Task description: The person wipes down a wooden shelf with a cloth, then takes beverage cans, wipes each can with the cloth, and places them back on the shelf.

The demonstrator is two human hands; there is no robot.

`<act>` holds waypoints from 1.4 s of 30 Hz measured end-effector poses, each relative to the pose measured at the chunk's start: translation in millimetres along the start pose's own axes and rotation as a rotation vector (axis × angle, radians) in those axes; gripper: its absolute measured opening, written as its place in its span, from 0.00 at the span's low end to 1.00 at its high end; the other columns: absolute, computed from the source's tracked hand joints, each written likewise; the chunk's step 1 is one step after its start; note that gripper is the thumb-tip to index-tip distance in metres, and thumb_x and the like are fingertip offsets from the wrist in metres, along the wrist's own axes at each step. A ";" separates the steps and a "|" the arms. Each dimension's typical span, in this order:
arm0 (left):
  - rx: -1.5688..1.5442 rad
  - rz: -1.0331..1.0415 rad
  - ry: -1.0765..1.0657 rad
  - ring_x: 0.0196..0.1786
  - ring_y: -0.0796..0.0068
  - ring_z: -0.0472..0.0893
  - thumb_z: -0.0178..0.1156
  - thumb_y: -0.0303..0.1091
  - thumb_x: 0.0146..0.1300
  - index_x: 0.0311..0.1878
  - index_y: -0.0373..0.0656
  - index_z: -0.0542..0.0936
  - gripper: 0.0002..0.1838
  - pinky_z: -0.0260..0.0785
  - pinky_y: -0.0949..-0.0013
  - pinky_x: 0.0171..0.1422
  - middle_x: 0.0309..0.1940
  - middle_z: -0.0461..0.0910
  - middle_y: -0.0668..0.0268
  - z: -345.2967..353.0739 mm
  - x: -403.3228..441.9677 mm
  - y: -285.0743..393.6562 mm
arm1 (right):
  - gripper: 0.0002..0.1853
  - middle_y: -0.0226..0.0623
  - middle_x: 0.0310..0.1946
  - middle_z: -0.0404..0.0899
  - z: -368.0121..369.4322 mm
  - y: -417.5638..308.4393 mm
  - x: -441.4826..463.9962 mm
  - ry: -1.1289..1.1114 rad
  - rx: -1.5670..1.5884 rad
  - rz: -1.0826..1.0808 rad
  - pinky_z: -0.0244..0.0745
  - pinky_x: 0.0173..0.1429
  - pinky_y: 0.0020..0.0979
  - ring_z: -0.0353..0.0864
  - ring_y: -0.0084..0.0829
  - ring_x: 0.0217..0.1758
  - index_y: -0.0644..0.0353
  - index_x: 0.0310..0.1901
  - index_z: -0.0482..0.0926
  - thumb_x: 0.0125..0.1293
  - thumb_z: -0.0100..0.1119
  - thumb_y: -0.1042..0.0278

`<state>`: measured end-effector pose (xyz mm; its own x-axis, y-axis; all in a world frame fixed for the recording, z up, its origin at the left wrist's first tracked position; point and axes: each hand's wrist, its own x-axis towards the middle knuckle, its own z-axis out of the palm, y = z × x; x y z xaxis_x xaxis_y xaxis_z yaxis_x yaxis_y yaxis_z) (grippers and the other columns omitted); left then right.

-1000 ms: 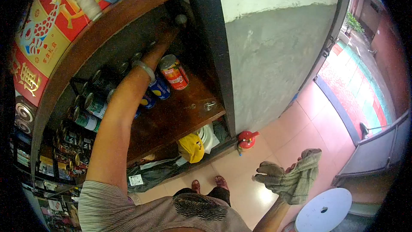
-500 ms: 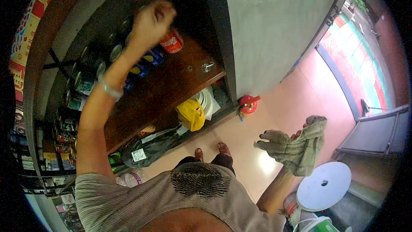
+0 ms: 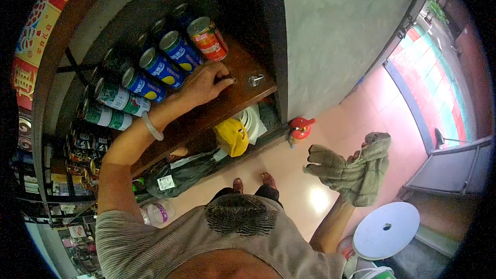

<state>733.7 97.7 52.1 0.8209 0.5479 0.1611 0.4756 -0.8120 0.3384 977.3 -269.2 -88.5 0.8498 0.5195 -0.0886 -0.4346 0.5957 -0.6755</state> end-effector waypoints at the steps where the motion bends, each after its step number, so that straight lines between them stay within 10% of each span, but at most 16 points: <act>1: -0.058 0.036 0.042 0.40 0.58 0.79 0.64 0.37 0.54 0.40 0.39 0.77 0.14 0.71 0.61 0.42 0.35 0.78 0.55 0.7 2.7 4.4 | 0.22 0.38 0.54 0.73 1.0 -1.3 -0.1 -0.004 -0.010 0.007 0.79 0.43 0.35 0.79 0.31 0.42 0.57 0.61 0.64 0.71 0.38 0.55; 14: -0.048 0.006 -0.143 0.44 0.52 0.77 0.57 0.33 0.56 0.35 0.40 0.80 0.08 0.70 0.53 0.46 0.39 0.76 0.55 33.6 36.0 53.0 | 0.18 0.40 0.51 0.73 33.9 -11.3 -7.3 0.055 -0.047 -0.035 0.79 0.38 0.32 0.79 0.30 0.37 0.60 0.58 0.65 0.71 0.40 0.62; 18: -0.165 0.108 0.123 0.40 0.55 0.78 0.57 0.29 0.55 0.31 0.38 0.76 0.05 0.69 0.55 0.42 0.31 0.76 0.55 19.6 30.5 46.1 | 0.19 0.40 0.52 0.73 -0.9 -6.2 4.4 0.059 -0.320 -0.135 0.79 0.39 0.30 0.79 0.29 0.39 0.61 0.60 0.63 0.71 0.40 0.66; 23: -0.354 0.075 0.465 0.27 0.81 0.73 0.58 0.31 0.60 0.35 0.41 0.77 0.04 0.66 0.74 0.32 0.24 0.76 0.67 -64.4 41.8 42.9 | 0.19 0.40 0.49 0.75 41.9 -15.2 -15.8 0.123 -0.305 -0.133 0.79 0.40 0.30 0.78 0.28 0.41 0.63 0.60 0.63 0.70 0.42 0.65; 28: -0.155 0.012 0.665 0.39 0.60 0.81 0.55 0.34 0.61 0.40 0.43 0.77 0.08 0.71 0.60 0.44 0.33 0.81 0.56 -97.7 101.2 17.5 | 0.18 0.40 0.46 0.76 14.3 -3.8 -7.8 0.128 -0.002 -0.048 0.80 0.36 0.31 0.79 0.29 0.36 0.62 0.58 0.65 0.70 0.41 0.64; 39: -0.021 -0.042 0.586 0.44 0.55 0.80 0.57 0.31 0.59 0.42 0.42 0.80 0.09 0.71 0.58 0.50 0.39 0.81 0.55 -71.9 161.7 -8.2 | 0.25 0.53 0.53 0.70 -15.2 -24.9 -19.4 -0.008 0.219 -0.054 0.81 0.39 0.44 0.80 0.45 0.42 0.65 0.62 0.59 0.70 0.38 0.56; 42: -0.035 -0.008 0.603 0.44 0.53 0.80 0.57 0.39 0.60 0.44 0.44 0.80 0.13 0.71 0.57 0.51 0.42 0.81 0.54 -68.3 166.1 -17.9 | 0.22 0.45 0.52 0.73 -24.5 -30.7 -13.7 -0.097 -0.003 -0.064 0.81 0.40 0.37 0.80 0.36 0.40 0.63 0.60 0.63 0.71 0.39 0.58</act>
<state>840.0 217.0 136.1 0.4884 0.5797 0.6522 0.4618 -0.8059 0.3705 986.3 -309.6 -84.5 0.8429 0.5374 0.0263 -0.3792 0.6282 -0.6794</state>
